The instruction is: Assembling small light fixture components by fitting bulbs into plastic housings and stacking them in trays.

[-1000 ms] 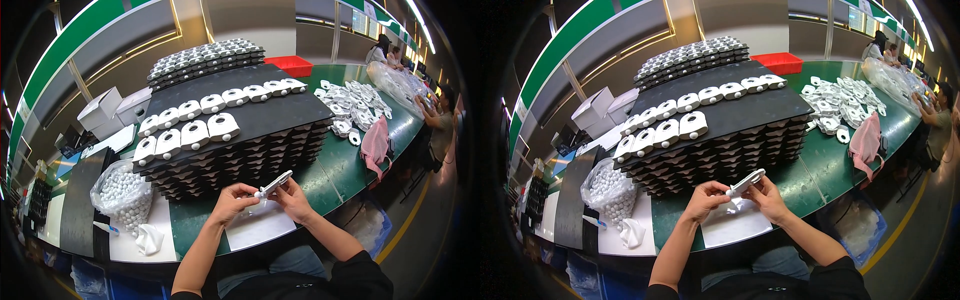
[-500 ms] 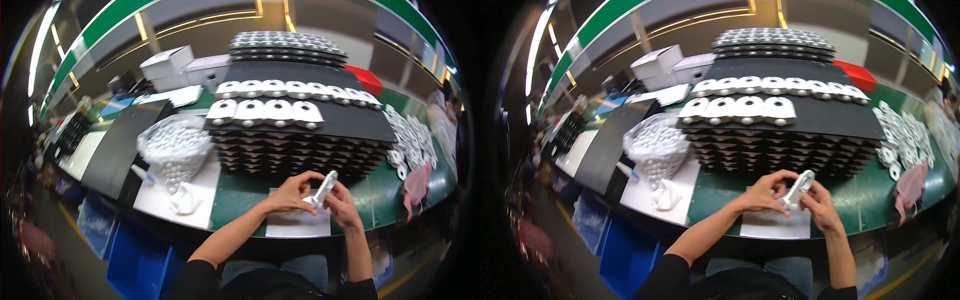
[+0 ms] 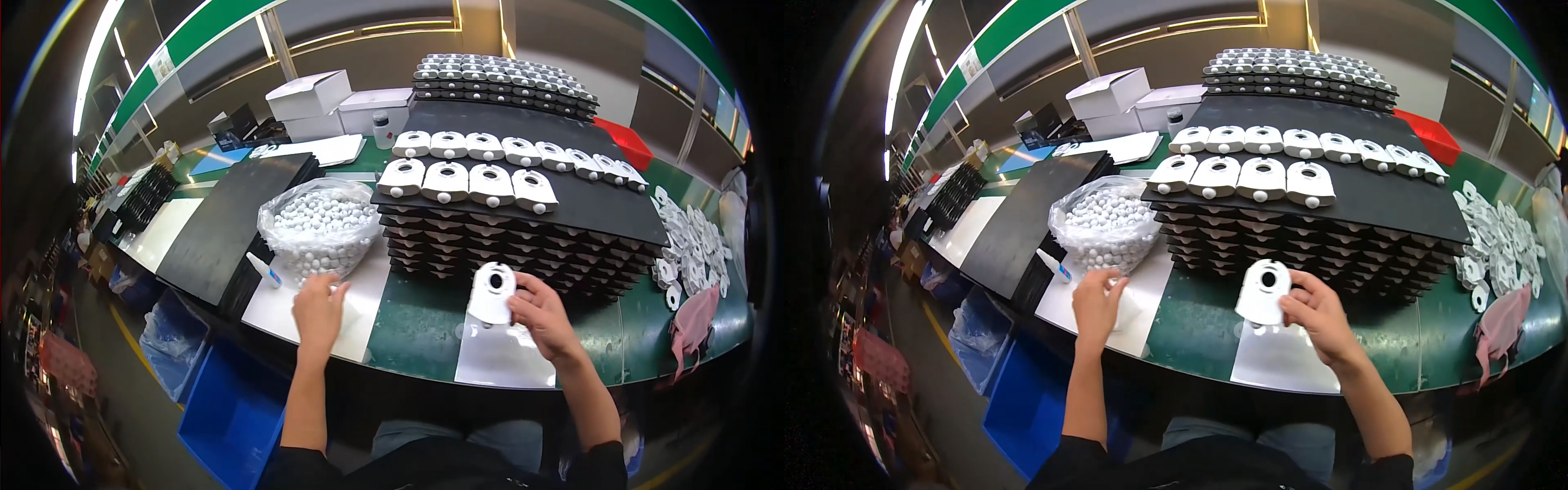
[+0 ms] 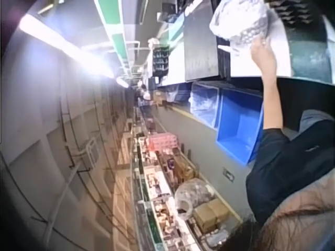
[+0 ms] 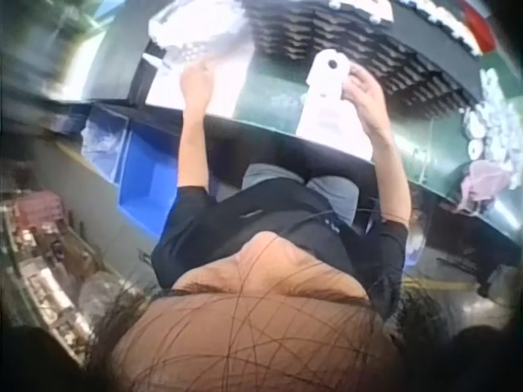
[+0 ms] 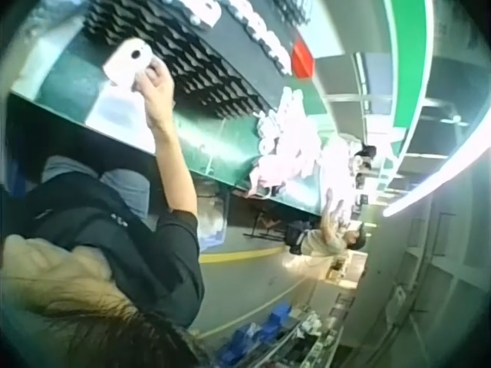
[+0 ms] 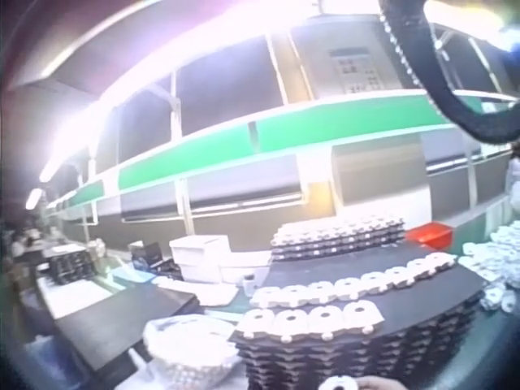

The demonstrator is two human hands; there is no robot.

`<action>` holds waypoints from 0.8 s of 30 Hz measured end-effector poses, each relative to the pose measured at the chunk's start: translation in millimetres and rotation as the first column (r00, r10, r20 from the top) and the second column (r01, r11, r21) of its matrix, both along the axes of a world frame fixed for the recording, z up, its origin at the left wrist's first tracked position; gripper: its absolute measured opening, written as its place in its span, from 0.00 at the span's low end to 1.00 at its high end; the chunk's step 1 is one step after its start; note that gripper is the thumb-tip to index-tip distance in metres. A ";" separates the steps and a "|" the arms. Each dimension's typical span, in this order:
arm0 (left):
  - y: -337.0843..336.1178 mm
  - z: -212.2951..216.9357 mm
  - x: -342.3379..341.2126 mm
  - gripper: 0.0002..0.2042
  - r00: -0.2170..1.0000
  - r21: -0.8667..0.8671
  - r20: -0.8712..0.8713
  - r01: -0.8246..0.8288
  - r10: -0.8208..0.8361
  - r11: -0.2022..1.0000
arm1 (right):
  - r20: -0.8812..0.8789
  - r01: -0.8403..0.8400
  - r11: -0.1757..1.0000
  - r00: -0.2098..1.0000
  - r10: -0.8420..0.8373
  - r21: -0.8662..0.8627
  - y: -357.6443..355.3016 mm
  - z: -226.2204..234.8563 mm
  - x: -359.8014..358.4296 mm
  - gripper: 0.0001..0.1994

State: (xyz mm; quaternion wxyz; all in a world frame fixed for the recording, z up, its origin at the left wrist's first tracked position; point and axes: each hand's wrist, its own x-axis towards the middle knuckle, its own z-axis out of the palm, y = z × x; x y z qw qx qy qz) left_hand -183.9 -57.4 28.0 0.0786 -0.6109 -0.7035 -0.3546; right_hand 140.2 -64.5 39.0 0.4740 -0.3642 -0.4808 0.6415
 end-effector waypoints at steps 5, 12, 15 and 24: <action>-1.5 -25.0 -17.8 0.10 0.985 -0.096 -0.076 -0.160 0.154 0.982 | -0.048 -0.057 0.984 0.998 0.049 -0.171 7.2 -5.1 -36.8 0.19; -18.0 1.5 18.7 0.04 0.890 0.059 0.426 0.152 -0.163 0.987 | -0.055 -0.141 0.933 0.990 0.130 -0.331 14.6 -10.0 -57.7 0.16; -29.5 12.0 46.0 0.02 0.792 0.188 0.455 0.362 -0.408 0.913 | -0.026 -0.168 0.926 0.985 0.169 -0.337 22.0 -15.2 -63.0 0.17; -36.6 25.4 67.8 0.06 0.684 0.004 0.361 0.679 -0.634 0.734 | 0.051 -0.136 0.976 0.988 0.147 -0.170 13.3 -6.2 -77.2 0.22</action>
